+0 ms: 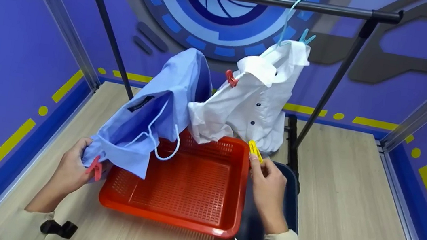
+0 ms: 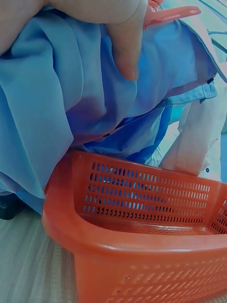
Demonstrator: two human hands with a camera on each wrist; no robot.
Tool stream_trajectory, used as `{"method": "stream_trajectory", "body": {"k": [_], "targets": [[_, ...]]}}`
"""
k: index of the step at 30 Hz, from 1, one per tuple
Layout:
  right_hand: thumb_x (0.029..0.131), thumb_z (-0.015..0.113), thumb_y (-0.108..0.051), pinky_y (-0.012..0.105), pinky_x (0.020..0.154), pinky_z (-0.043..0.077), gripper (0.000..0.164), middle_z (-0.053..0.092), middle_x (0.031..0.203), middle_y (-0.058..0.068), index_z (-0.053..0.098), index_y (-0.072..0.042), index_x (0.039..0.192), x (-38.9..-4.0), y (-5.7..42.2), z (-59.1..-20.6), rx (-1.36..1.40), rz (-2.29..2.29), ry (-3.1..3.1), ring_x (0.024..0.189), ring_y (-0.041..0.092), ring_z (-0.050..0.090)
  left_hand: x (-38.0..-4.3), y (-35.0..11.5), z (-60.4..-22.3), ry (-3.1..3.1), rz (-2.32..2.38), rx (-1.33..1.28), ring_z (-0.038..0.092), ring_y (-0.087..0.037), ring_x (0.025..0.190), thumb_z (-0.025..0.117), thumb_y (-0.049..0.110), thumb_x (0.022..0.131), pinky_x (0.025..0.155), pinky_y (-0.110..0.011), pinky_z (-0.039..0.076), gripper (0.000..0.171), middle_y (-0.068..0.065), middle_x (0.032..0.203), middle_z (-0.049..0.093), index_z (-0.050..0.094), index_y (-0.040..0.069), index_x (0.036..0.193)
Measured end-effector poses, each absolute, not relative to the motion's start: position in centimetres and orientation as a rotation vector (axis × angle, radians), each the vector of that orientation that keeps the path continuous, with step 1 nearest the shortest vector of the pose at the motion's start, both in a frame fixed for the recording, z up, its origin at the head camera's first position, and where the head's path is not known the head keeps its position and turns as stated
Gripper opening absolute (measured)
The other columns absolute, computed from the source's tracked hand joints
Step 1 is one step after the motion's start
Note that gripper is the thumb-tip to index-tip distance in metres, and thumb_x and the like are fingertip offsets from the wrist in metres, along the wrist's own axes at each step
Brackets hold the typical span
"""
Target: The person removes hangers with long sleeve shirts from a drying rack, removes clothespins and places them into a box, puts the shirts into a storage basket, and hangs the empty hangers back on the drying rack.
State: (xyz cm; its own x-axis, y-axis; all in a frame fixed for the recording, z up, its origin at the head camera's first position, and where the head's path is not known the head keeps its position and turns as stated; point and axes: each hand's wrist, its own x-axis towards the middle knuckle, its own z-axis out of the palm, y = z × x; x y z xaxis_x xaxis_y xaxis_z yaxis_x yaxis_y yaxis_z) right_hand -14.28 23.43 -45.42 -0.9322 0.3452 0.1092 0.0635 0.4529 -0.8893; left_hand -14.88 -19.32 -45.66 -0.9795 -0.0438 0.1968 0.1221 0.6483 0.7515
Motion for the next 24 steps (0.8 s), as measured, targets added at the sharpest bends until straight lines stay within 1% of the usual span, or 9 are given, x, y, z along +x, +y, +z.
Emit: {"method": "stream_trajectory", "body": {"k": [7,18,21,24], "targets": [[0.096,0.055,-0.046,0.02,0.062,0.044,0.048,0.061,0.068,-0.001,0.064,-0.001,0.081,-14.0,24.1,-46.5,-0.426,1.472,-2.45,0.065,0.011,0.057,-14.7,-19.2,-45.7,-2.67,-1.3,-0.066,0.057,-0.025,0.081,0.069,0.003,0.079,0.071,-0.033,0.046,0.039,-0.014,0.092,0.062,0.049,0.003,0.113],[0.093,0.053,-0.055,0.021,0.061,0.044,0.056,0.064,0.068,-0.001,0.065,-0.001,0.082,-14.2,25.3,-48.0,-0.5,1.417,-2.58,0.066,0.012,0.059,-14.7,-19.2,-45.9,-2.636,-1.363,-0.1,0.057,-0.025,0.087,0.075,0.008,0.077,0.078,-0.036,0.046,0.043,-0.014,0.096,0.06,0.05,0.003,0.111],[0.093,0.051,-0.058,0.022,0.062,0.044,0.058,0.065,0.071,0.002,0.064,-0.002,0.084,-14.2,25.6,-48.3,-0.505,1.422,-2.645,0.068,0.014,0.059,-14.6,-19.2,-45.9,-2.624,-1.453,-0.086,0.058,-0.025,0.089,0.076,0.008,0.077,0.079,-0.034,0.048,0.045,-0.014,0.098,0.06,0.05,0.004,0.112],[0.092,0.048,-0.061,0.023,0.062,0.042,0.06,0.063,0.073,0.001,0.063,-0.004,0.085,-14.2,25.9,-48.6,-0.495,1.404,-2.721,0.069,0.014,0.056,-14.6,-19.2,-46.0,-2.607,-1.576,-0.078,0.058,-0.025,0.093,0.072,0.004,0.079,0.078,-0.029,0.05,0.043,-0.015,0.103,0.059,0.049,0.004,0.114]]}}
